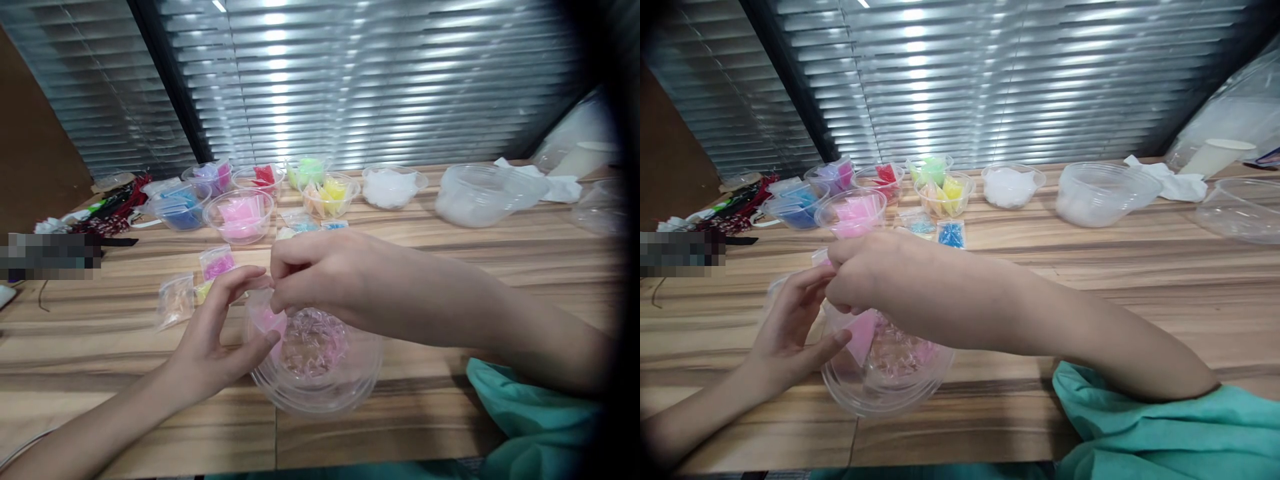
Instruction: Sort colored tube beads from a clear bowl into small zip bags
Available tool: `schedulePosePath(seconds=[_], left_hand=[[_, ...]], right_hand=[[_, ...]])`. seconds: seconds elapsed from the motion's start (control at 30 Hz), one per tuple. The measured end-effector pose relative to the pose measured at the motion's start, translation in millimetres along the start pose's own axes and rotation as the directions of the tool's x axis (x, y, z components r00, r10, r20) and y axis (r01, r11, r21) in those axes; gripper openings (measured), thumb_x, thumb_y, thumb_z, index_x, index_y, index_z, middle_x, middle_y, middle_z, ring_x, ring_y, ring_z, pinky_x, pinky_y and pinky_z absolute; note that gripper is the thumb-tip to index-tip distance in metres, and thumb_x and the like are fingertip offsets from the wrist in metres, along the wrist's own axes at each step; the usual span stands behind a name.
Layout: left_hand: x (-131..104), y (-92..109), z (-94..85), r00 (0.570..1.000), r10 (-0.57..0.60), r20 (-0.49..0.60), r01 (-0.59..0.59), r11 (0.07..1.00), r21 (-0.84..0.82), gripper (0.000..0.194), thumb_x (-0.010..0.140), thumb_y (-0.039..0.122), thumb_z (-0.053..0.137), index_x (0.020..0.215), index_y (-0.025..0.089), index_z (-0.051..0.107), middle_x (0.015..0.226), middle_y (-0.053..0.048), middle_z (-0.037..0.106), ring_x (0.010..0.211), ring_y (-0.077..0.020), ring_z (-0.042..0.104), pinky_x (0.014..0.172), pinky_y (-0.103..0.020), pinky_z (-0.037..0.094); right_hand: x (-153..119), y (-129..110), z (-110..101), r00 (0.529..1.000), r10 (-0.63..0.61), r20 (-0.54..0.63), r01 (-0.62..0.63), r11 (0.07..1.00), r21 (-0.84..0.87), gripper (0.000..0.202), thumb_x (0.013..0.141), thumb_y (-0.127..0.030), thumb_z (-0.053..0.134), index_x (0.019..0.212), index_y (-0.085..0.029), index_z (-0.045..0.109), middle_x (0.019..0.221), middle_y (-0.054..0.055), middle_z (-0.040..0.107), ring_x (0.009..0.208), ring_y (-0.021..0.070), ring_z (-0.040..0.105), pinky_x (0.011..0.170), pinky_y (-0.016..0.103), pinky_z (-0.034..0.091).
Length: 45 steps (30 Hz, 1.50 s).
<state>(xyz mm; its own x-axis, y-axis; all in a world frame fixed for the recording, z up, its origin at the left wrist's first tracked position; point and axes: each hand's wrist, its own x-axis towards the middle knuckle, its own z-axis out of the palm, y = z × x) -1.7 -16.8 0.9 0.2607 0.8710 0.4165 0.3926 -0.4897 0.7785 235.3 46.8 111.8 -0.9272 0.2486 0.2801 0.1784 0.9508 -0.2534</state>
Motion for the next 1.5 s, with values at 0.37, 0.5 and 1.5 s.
schedulePosePath(seconds=[0.37,0.5,1.5], left_hand=[[-1,0,-1.0,1.0,-0.012,-0.006,0.012,1.0,0.028,0.062,0.09,0.024,0.076,0.143,0.037,0.047,0.138,-0.006,0.06,0.131,-0.0285,0.058,0.11,-0.046,0.051],[-1,-1,-0.4,1.0,0.001,-0.019,0.0,0.999,0.051,0.061,0.09,0.024,0.075,0.143,0.036,0.048,0.136,-0.007,0.061,0.128,-0.0284,0.06,0.108,-0.046,0.052],[0,0,-0.2,0.999,0.025,0.022,-0.027,0.997,0.073,0.064,0.092,0.027,0.074,0.146,0.039,0.042,0.137,-0.005,0.06,0.127,-0.0253,0.06,0.107,-0.042,0.052]], right_hand=[[3,-7,-1,0.996,0.079,0.039,-0.075,0.992,-0.103,0.037,0.095,-0.001,0.052,0.076,-0.02,0.079,0.081,-0.003,0.066,0.067,0.007,0.05,0.059,0.022,0.041],[4,-6,-2,0.994,0.103,0.045,-0.099,0.992,-0.077,0.034,0.095,-0.001,0.055,0.08,-0.02,0.079,0.084,-0.002,0.068,0.069,0.008,0.052,0.06,0.023,0.043],[5,1,-4,0.998,-0.027,0.064,0.023,0.997,0.071,0.03,0.095,-0.003,0.055,0.081,-0.015,0.079,0.088,0.002,0.07,0.071,0.0088,0.053,0.058,0.021,0.044]])
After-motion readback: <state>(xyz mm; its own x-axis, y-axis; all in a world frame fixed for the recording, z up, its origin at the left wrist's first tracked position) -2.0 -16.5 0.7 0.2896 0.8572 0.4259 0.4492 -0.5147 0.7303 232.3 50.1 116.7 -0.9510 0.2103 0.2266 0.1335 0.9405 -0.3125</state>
